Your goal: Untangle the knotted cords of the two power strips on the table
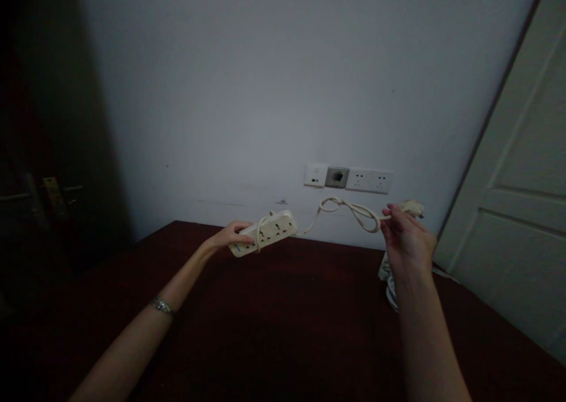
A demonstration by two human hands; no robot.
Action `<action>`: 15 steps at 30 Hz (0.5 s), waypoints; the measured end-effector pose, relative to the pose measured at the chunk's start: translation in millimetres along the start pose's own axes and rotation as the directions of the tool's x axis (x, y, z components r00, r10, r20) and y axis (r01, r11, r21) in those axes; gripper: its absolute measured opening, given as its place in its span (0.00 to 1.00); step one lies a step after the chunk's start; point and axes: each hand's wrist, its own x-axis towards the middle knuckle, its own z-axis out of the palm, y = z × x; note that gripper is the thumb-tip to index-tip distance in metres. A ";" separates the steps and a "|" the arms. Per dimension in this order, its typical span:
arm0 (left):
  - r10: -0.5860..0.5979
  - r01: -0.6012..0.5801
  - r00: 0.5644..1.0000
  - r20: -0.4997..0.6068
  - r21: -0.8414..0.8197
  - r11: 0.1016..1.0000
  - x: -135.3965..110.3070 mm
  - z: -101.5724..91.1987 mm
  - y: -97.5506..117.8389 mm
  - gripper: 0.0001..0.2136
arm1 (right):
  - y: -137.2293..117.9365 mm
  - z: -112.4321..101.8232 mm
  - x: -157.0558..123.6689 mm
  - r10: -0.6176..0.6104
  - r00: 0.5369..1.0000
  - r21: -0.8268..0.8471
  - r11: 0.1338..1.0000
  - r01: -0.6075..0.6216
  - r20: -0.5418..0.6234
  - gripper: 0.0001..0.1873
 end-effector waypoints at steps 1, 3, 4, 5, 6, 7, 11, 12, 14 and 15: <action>-0.036 0.036 0.998 0.058 -0.001 0.999 -3.5 -2.9 2.9 0.14 | -2.0 -3.3 3.0 0.002 1.000 0.012 1.000 -0.002 -0.027 0.02; -0.094 0.092 0.982 0.163 0.020 0.996 -10.6 -7.1 10.8 0.13 | -6.5 -7.0 6.9 0.014 0.996 0.027 1.000 -0.012 -0.086 0.04; -0.115 0.109 0.974 0.198 0.037 0.993 -13.7 -8.2 15.1 0.13 | -9.3 -7.4 7.7 0.019 0.992 0.037 0.999 -0.015 -0.123 0.06; -0.130 0.120 0.966 0.222 0.060 0.991 -16.2 -8.6 19.3 0.12 | -12.4 -7.1 7.7 0.023 0.987 0.051 0.999 -0.015 -0.160 0.08; -0.141 0.123 0.961 0.238 0.089 0.988 -17.9 -8.4 23.1 0.12 | -15.9 -6.2 7.2 0.025 0.981 0.069 0.998 -0.011 -0.192 0.09; -0.148 0.120 0.957 0.251 0.124 0.985 -18.8 -7.9 26.2 0.12 | -19.9 -5.1 6.1 0.021 0.975 0.087 0.996 -0.002 -0.219 0.10; -0.129 0.050 0.950 0.285 0.270 0.962 -17.1 -6.1 31.0 0.13 | -40.0 -4.2 0.2 -0.008 0.964 0.139 0.989 0.047 -0.267 0.13; -0.103 0.023 0.957 0.272 0.282 0.959 -16.2 -6.6 30.9 0.14 | -45.3 -6.4 -0.5 -0.003 0.963 0.151 0.988 0.045 -0.268 0.14; -0.040 -0.034 0.970 0.238 0.299 0.954 -14.9 -8.7 30.1 0.14 | -54.9 -14.9 0.7 -0.011 0.968 0.172 0.983 0.057 -0.252 0.18; -0.014 -0.062 0.973 0.230 0.317 0.946 -14.4 -10.1 29.5 0.15 | -59.1 -21.0 2.7 -0.037 0.971 0.176 0.981 0.080 -0.236 0.19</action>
